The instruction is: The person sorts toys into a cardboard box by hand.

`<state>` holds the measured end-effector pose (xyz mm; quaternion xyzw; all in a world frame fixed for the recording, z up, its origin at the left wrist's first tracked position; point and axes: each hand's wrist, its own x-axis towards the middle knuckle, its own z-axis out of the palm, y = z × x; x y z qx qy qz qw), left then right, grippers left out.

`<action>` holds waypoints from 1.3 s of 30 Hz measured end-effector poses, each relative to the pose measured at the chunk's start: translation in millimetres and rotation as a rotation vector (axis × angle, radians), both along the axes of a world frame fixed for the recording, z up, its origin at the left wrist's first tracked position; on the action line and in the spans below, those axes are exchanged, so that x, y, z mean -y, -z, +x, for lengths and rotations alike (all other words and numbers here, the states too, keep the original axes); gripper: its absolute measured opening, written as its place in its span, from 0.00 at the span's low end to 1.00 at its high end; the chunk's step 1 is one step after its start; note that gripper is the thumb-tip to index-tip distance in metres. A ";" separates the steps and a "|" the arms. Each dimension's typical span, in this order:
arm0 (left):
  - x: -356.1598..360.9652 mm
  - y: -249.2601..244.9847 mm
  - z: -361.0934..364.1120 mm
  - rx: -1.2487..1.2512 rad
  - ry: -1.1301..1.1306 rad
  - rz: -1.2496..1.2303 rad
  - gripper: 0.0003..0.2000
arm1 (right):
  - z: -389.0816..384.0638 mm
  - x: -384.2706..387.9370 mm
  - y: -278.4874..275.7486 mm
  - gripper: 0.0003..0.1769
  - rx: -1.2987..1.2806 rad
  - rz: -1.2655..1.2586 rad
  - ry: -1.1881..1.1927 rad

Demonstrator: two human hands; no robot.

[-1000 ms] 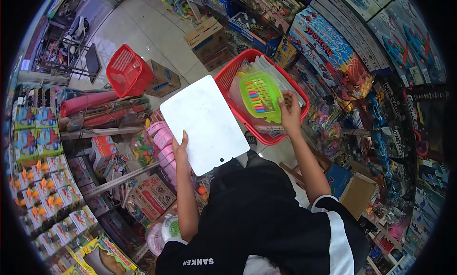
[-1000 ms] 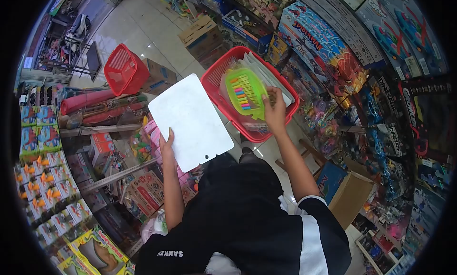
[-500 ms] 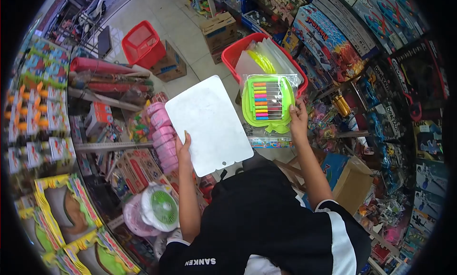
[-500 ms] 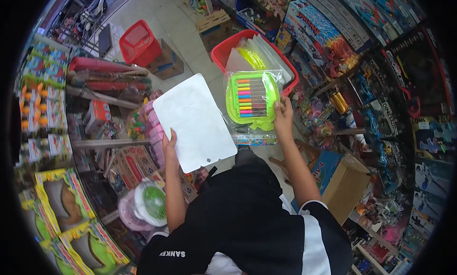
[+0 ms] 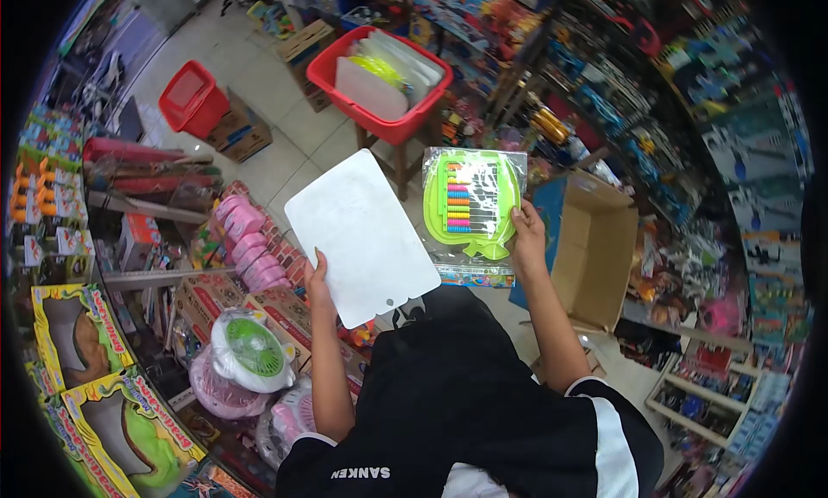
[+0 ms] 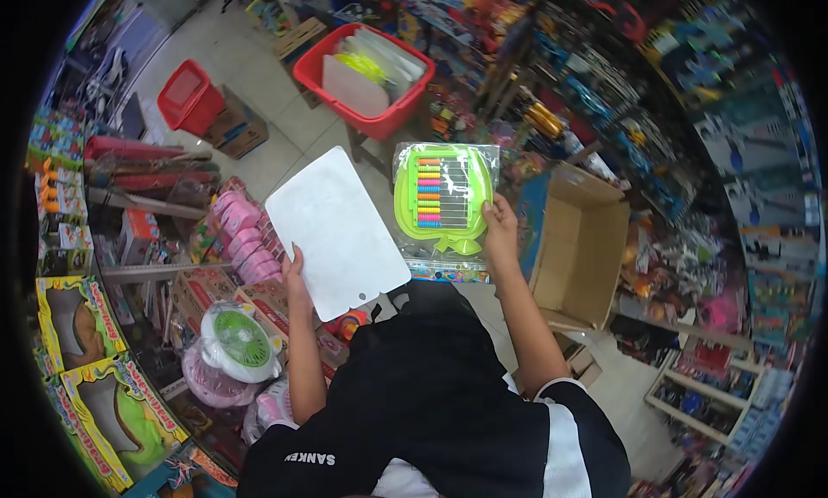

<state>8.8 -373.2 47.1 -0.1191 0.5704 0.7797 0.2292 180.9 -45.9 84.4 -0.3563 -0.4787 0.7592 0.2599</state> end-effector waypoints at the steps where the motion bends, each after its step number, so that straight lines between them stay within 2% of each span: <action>1: -6.2 -1.6 5.8 0.003 0.026 0.001 0.24 | 14.9 -4.8 0.0 0.12 0.004 0.013 0.004; 10: -90.1 -5.9 77.3 -0.061 0.183 -0.031 0.24 | 145.9 -56.5 6.5 0.12 0.014 0.029 0.147; 15: -151.3 -10.1 143.2 -0.059 0.168 -0.064 0.26 | 237.7 -118.4 12.0 0.10 0.039 0.062 0.170; 17: -166.8 0.5 170.1 -0.060 0.140 -0.074 0.26 | 266.0 -141.6 12.1 0.11 0.085 0.322 0.156; 19: -180.0 7.3 194.8 -0.067 0.107 -0.081 0.26 | 287.7 -163.7 23.2 0.09 0.086 0.339 0.154; 21: -186.1 7.3 221.9 -0.078 0.086 -0.096 0.26 | 309.4 -181.2 44.0 0.08 0.256 0.557 0.047; 22: -186.2 6.8 233.6 -0.072 0.082 -0.108 0.26 | 311.2 -183.2 32.8 0.08 0.386 0.587 -0.005; 23: -187.5 5.8 243.2 -0.074 0.065 -0.097 0.25 | 317.0 -189.5 49.1 0.08 0.387 0.582 -0.013; 24: -187.5 3.9 252.6 -0.076 0.049 -0.085 0.24 | 323.2 -193.4 75.7 0.10 0.455 0.770 -0.120; 25: -187.6 0.9 260.5 -0.076 0.042 -0.089 0.24 | 321.2 -194.8 75.9 0.12 0.518 0.961 -0.227; 26: -187.1 -2.2 267.5 -0.063 0.002 -0.118 0.25 | 320.1 -196.4 68.1 0.22 0.488 0.936 -0.418; 27: -185.8 -4.9 273.6 -0.048 -0.040 -0.150 0.25 | 317.4 -199.1 74.1 0.22 0.482 0.935 -0.429; 30: -180.1 -14.6 284.2 -0.047 -0.091 -0.212 0.26 | 305.9 -205.7 126.4 0.25 0.377 1.087 -0.845; 31: -178.1 -16.8 286.4 -0.033 -0.119 -0.238 0.26 | 302.6 -202.9 132.6 0.25 0.368 1.086 -0.854; 33: -175.0 -19.7 288.7 -0.032 -0.136 -0.251 0.26 | 293.6 -196.9 144.4 0.21 0.132 1.403 -0.793; 34: -171.9 -21.1 290.9 -0.026 -0.143 -0.262 0.26 | 292.4 -189.7 141.9 0.21 0.124 1.401 -0.798; 36: -168.1 -19.3 293.6 -0.057 -0.144 -0.246 0.27 | 295.3 -179.1 134.1 0.20 0.434 1.415 -0.809; 37: -167.5 -18.0 295.1 -0.087 -0.137 -0.229 0.27 | 295.8 -178.3 140.7 0.20 0.432 1.419 -0.812; 39: -168.7 -19.5 299.7 -0.083 -0.143 -0.218 0.27 | 301.6 -171.8 180.4 0.22 0.586 1.270 -0.618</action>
